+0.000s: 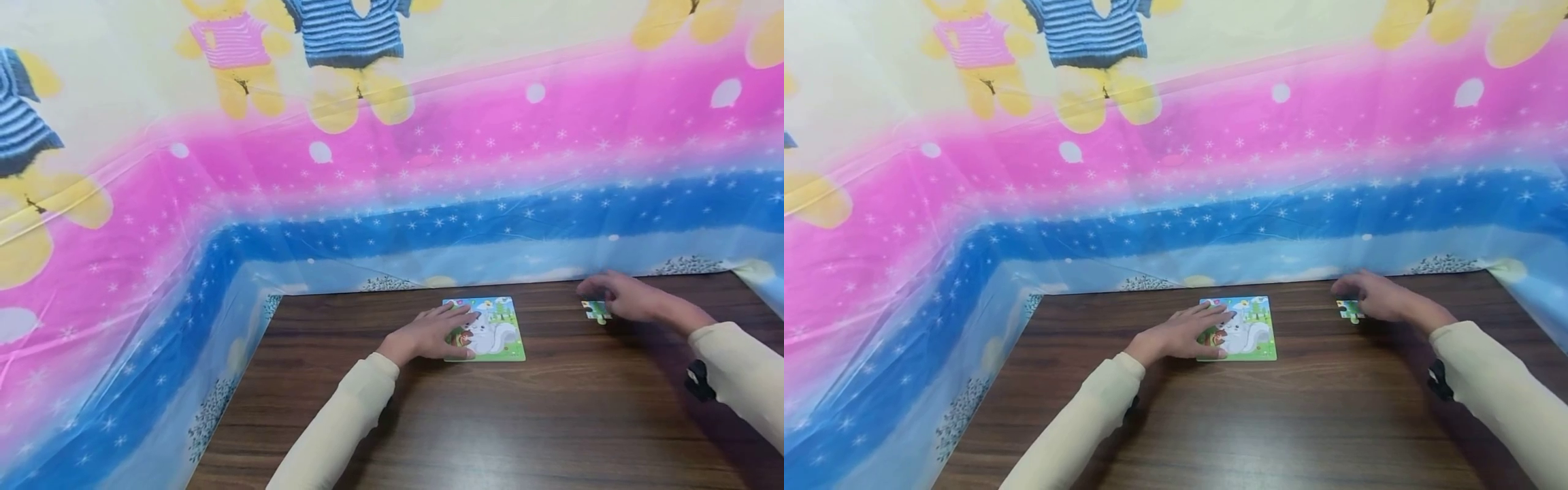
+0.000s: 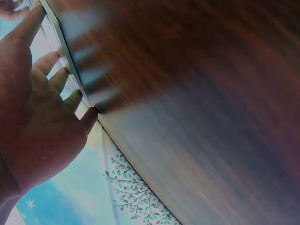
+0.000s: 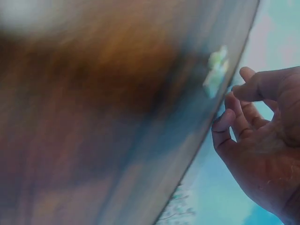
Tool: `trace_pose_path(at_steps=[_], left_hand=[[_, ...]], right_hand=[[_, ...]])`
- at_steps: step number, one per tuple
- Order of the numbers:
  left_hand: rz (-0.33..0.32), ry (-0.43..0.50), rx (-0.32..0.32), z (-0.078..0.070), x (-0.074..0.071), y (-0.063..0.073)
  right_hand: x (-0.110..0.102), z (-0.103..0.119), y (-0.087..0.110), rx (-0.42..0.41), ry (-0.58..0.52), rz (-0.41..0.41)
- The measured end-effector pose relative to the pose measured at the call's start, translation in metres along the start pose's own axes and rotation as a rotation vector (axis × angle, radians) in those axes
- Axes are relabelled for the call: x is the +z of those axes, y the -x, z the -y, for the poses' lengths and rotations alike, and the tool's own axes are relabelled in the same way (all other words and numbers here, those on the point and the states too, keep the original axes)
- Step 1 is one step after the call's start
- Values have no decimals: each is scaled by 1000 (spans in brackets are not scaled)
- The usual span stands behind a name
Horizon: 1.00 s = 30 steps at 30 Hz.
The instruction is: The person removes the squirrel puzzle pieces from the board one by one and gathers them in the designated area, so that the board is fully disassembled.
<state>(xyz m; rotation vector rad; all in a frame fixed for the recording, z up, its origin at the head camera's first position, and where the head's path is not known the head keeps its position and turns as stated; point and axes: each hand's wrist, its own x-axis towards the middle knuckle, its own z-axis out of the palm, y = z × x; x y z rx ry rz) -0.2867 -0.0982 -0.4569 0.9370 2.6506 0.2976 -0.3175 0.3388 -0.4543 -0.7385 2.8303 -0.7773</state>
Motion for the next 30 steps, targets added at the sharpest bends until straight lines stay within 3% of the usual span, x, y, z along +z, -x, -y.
trace_pose_path(at_steps=[6, 15, 19, 25, 30], left_hand=[[-4, 4, 2, -1, -1, -2], [-75, 53, 38, 7, -3, -2], [-85, 63, -2, 13, -4, 3], [-49, 56, -68, 19, -2, 9], [-49, 31, -79, 22, 0, 11]], right_hand=[[2, 31, -22, 5, -15, -16], [44, 71, -53, -56, -88, -25], [60, 85, -62, -90, -83, -48], [76, 109, -71, -91, -125, -26], [88, 124, -79, -84, -59, -45]])
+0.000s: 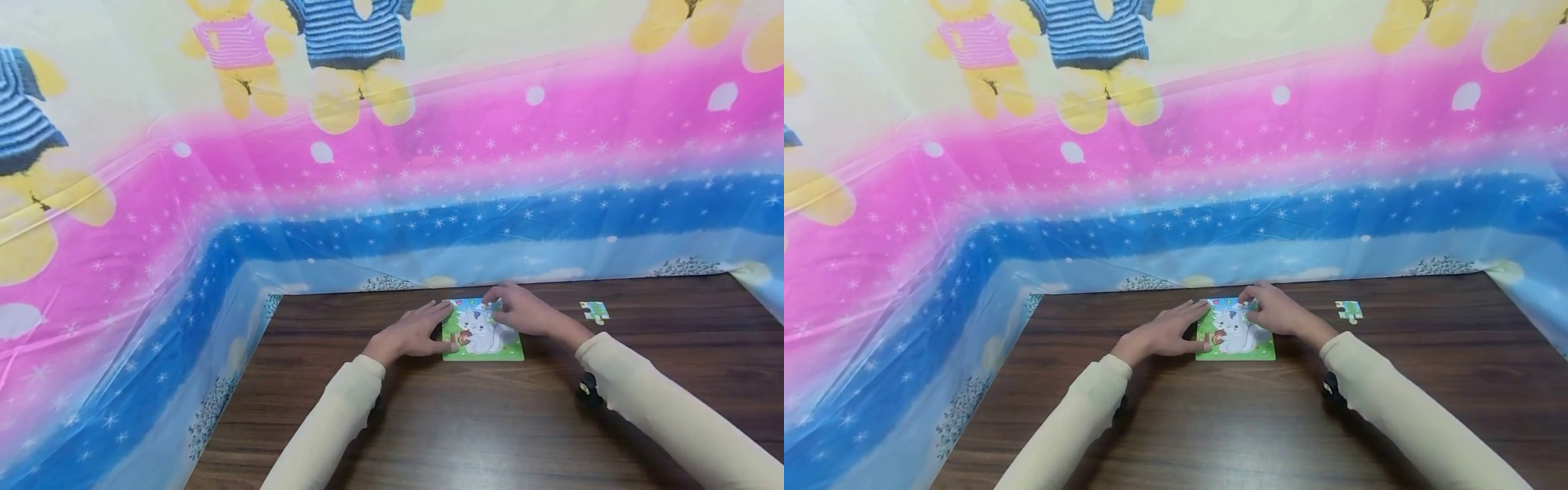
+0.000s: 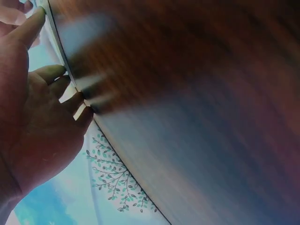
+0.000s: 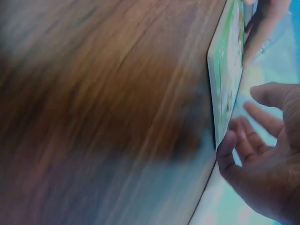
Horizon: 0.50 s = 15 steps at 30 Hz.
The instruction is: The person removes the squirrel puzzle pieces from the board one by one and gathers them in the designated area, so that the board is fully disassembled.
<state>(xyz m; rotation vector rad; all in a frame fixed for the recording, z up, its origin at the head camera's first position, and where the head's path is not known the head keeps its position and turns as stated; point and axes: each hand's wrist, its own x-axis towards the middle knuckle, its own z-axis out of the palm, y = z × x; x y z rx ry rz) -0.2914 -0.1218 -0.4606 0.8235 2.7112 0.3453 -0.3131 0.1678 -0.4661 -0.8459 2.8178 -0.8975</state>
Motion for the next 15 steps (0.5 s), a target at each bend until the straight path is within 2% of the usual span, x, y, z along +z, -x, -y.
trace_pose_path(at_steps=[5, 11, 15], left_hand=[[18, 9, -9, -2, -2, -1], [41, 13, -10, -6, -7, -3], [35, -3, -15, -6, -8, -4]], right_hand=[[9, 1, -5, 50, 44, -11], [11, 2, -18, 62, 54, 30], [5, 11, -28, 91, 78, 76]])
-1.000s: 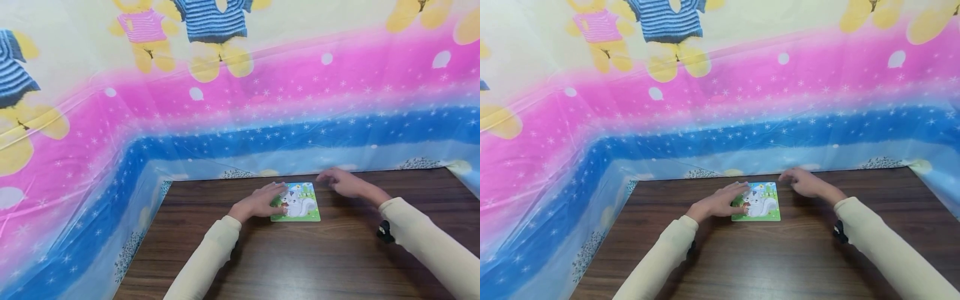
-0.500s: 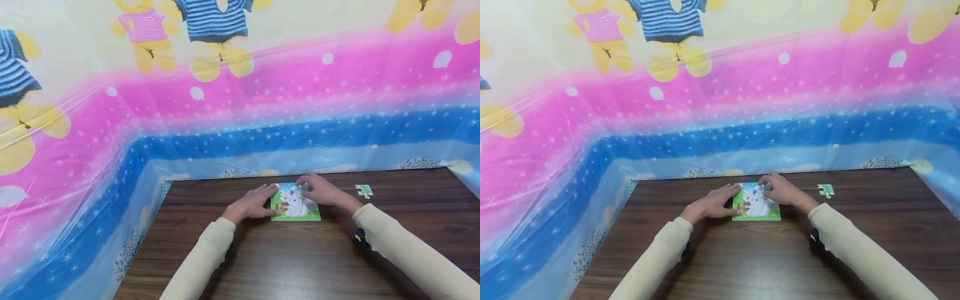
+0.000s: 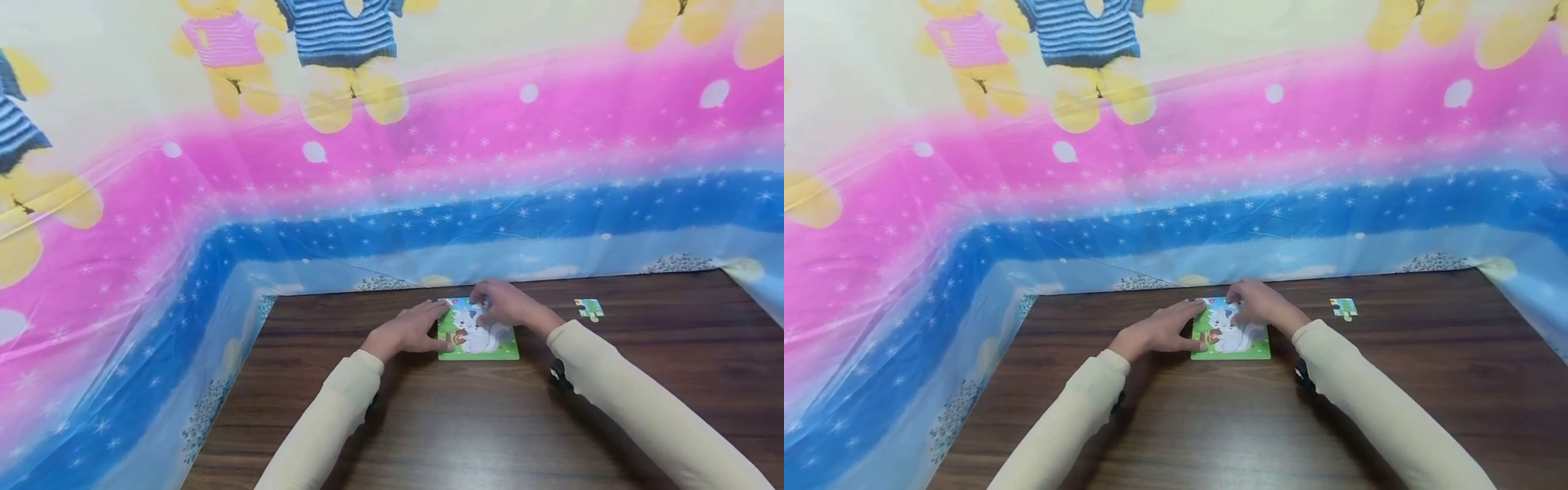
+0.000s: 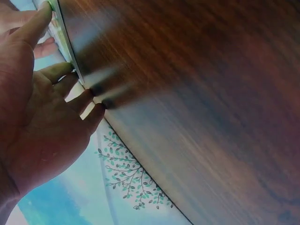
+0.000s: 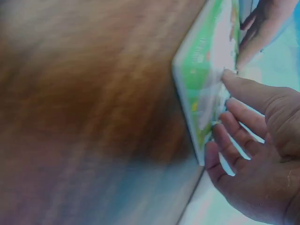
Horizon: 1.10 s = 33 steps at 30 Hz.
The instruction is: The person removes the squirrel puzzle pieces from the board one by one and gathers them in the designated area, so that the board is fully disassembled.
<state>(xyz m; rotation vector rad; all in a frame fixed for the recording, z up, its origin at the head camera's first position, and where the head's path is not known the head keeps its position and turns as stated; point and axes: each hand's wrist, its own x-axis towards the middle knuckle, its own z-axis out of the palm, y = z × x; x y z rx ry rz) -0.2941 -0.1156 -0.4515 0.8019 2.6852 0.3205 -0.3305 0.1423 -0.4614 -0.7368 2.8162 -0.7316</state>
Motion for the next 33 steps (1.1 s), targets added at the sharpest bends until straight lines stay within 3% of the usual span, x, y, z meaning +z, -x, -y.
trace_pose_path(at_steps=[4, 8, 13, 19, 33], left_hand=[[-2, -12, -7, 0, -1, 0], [1, -26, -23, 1, -5, 2], [-1, -35, -32, 1, -5, 0], [5, 4, -13, -2, -3, -2], [-5, -11, -17, -2, -2, -3]], right_hand=[[-8, 8, -8, 63, 4, 74], [-14, 15, -18, 126, -76, 156], [-17, 15, -23, 142, -124, 202], [-13, 4, -17, 117, -155, 173], [-1, -7, -5, 46, -150, 5]])
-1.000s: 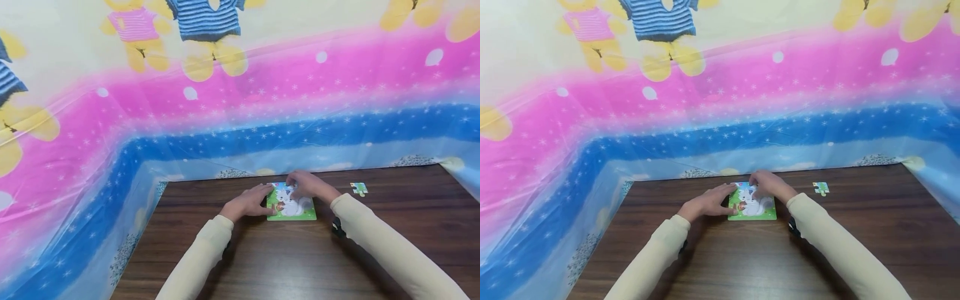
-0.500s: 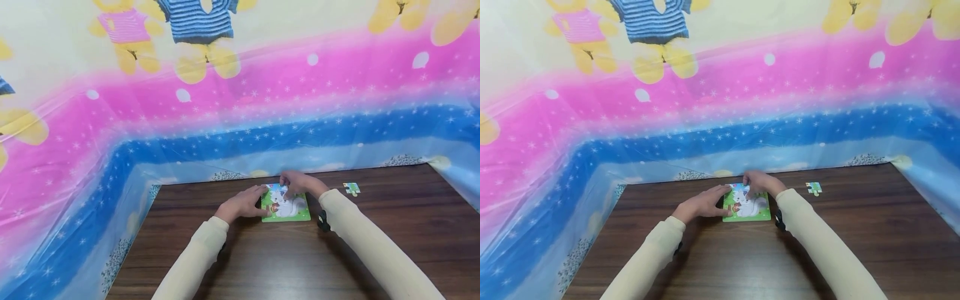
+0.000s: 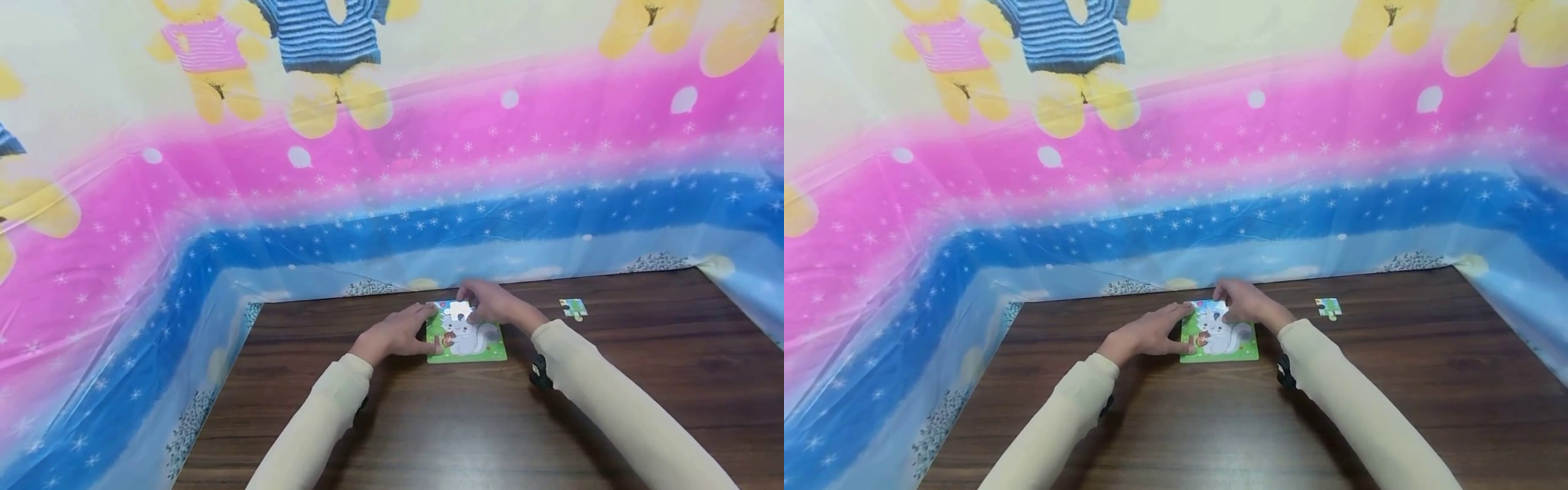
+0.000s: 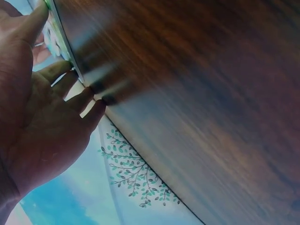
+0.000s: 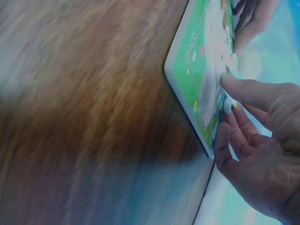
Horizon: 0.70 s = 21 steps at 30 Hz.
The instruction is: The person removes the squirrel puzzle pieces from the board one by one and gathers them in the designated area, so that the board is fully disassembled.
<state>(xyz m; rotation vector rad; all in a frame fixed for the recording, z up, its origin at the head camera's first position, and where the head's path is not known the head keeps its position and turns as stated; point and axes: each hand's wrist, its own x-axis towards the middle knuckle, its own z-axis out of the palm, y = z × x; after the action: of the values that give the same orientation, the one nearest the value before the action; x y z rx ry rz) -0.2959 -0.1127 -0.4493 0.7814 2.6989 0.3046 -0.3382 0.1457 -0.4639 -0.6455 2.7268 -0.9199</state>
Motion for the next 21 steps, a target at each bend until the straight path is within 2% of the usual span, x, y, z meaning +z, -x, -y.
trace_pose_path(at_steps=[7, 14, 21], left_hand=[[13, -7, -11, -1, -1, 1], [19, -7, -11, -2, -1, 1], [13, -3, -2, 1, -1, 2]], right_hand=[[1, -5, 2, -54, -6, -22], [1, -14, 0, -105, 36, -35], [1, -16, -1, -67, -14, -40]])
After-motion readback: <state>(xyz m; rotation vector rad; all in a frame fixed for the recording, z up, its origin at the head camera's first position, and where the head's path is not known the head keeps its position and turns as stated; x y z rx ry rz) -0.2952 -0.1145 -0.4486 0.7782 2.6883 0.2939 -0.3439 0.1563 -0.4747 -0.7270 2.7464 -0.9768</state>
